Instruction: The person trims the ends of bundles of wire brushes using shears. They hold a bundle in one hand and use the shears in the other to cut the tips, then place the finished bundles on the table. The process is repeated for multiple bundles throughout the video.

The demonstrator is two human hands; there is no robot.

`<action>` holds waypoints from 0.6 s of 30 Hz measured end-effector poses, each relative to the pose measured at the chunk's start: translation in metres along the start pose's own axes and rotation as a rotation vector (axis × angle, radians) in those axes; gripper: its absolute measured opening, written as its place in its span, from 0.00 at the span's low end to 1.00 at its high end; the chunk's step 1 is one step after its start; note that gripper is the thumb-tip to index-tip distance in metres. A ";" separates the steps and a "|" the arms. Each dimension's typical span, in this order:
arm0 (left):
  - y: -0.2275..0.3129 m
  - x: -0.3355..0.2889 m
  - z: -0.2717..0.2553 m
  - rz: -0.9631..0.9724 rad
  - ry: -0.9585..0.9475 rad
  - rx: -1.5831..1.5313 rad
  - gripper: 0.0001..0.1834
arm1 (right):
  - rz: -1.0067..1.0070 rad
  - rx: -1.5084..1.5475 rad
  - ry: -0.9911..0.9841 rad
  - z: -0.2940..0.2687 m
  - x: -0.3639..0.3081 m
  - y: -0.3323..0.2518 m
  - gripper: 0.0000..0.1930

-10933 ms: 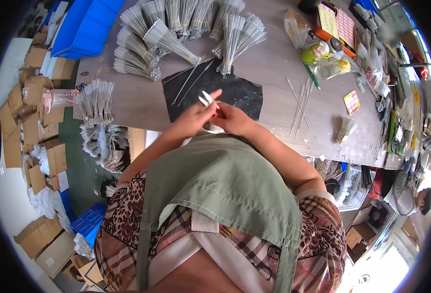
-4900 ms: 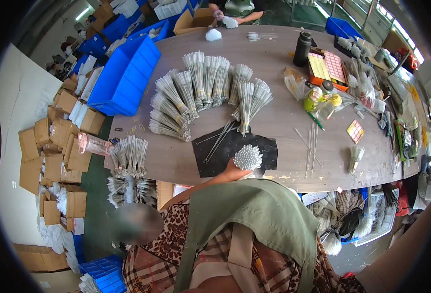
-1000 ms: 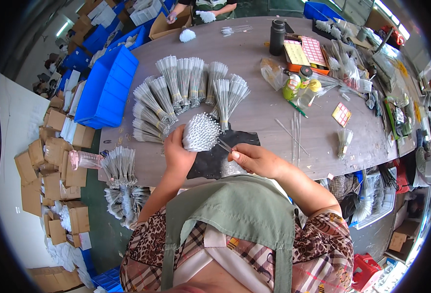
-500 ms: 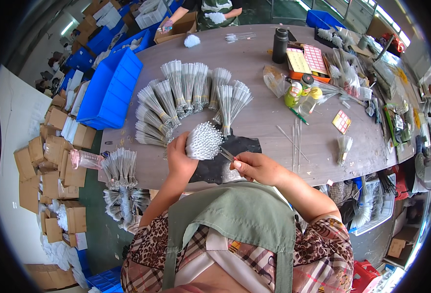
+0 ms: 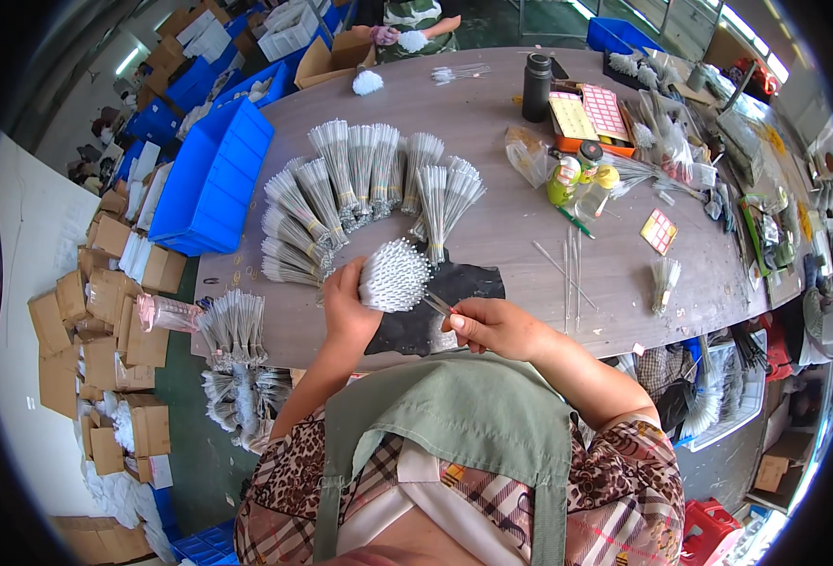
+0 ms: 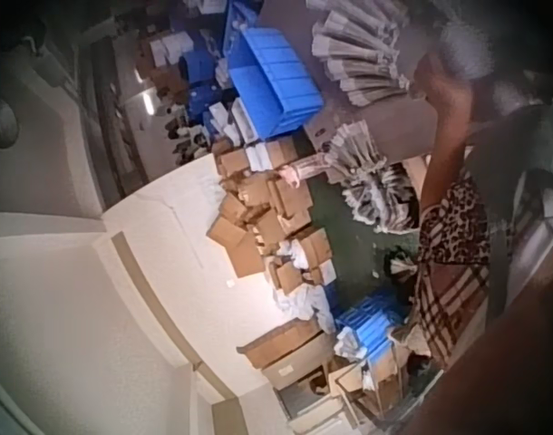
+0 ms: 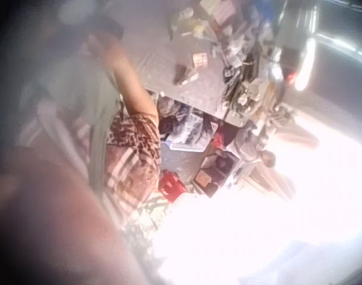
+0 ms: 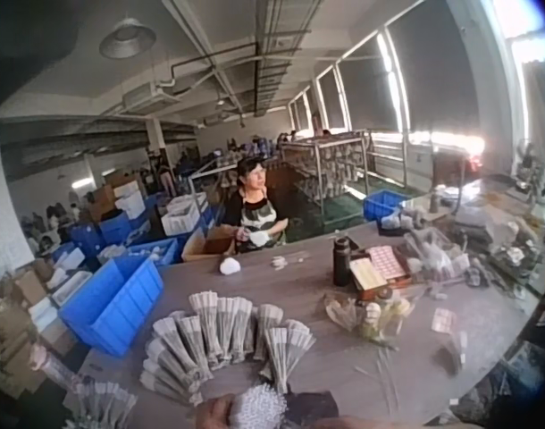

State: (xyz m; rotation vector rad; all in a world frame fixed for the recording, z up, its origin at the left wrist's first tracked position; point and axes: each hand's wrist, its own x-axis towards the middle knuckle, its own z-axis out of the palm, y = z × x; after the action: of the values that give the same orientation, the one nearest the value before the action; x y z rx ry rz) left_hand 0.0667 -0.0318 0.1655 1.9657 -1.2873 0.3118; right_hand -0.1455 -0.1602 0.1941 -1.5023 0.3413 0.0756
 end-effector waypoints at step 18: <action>-0.004 0.013 -0.003 0.110 0.098 0.026 0.20 | 0.028 0.003 0.027 0.000 -0.005 -0.011 0.21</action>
State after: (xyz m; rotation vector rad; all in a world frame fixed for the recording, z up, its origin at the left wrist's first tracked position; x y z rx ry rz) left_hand 0.0767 -0.0372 0.1732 1.8807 -1.3360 0.4760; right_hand -0.1470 -0.1604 0.2061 -1.4965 0.3834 0.0768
